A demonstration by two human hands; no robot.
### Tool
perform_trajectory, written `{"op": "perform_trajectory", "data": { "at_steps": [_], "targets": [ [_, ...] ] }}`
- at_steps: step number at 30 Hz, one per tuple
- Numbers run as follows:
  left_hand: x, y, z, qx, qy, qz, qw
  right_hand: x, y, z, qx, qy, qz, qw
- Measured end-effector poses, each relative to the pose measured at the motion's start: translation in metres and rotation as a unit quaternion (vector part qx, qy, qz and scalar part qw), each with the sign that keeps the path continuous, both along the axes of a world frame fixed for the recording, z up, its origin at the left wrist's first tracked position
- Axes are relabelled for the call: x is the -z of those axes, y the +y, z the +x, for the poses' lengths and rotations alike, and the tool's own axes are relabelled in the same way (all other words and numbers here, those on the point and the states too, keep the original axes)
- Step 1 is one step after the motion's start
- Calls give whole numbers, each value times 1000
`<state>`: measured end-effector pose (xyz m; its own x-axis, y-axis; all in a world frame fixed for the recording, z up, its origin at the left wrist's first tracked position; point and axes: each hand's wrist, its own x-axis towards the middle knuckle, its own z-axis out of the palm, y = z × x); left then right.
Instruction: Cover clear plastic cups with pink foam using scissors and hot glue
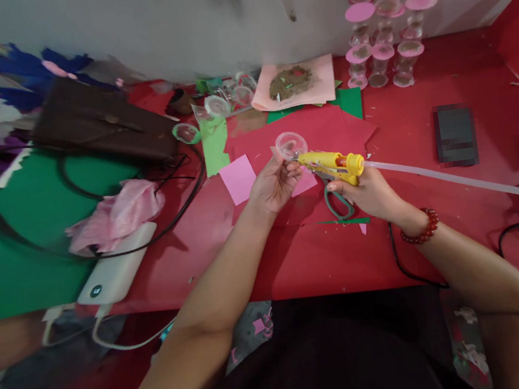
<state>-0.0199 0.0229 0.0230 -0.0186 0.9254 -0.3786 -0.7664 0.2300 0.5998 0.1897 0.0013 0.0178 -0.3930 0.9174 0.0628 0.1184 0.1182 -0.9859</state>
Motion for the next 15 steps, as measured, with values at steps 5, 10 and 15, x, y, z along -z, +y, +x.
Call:
{"op": "perform_trajectory", "data": {
  "at_steps": [5, 10, 15],
  "targets": [
    [-1, 0, -1, -5, -14, -5, 1000, -3, 0, 0, 3, -11, 2, 1000],
    [1, 0, -2, -4, -18, 2, 1000, -4, 0, -1, 5, 6, -4, 1000],
    [3, 2, -3, -11, -35, 8, 999, -4, 0, -1, 13, 1, -15, 1000]
  ]
}}
